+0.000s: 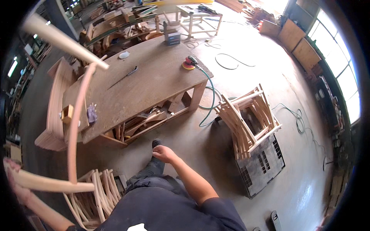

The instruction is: The person uses a handheld orbital sander to smooth the curved wooden legs and frame of a chair. They rotate the chair to access different sections and briefly use a file on a joint before resuming sanding. The person also changes the sanding disc mid-task.

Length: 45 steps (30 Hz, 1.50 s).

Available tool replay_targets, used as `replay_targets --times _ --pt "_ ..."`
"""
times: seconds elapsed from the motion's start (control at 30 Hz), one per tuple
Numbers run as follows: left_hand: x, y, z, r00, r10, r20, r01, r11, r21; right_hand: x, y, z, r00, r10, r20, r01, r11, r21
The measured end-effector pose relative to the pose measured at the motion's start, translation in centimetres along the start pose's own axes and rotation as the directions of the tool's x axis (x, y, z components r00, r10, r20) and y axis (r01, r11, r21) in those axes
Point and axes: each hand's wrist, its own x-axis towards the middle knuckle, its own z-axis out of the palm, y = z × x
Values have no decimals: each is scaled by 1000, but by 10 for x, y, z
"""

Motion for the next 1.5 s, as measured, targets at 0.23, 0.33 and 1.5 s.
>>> replay_targets --times 0.23,0.33,1.5 --pt "101 -113 294 902 -19 431 275 795 -540 -13 90 -89 883 390 -261 -399 917 18" --pt "128 -130 396 874 48 484 263 790 -553 -36 90 -106 666 565 -487 -295 799 524" --pt "182 24 783 767 -36 641 -528 532 662 418 -7 -538 871 -31 -491 -195 895 -402"
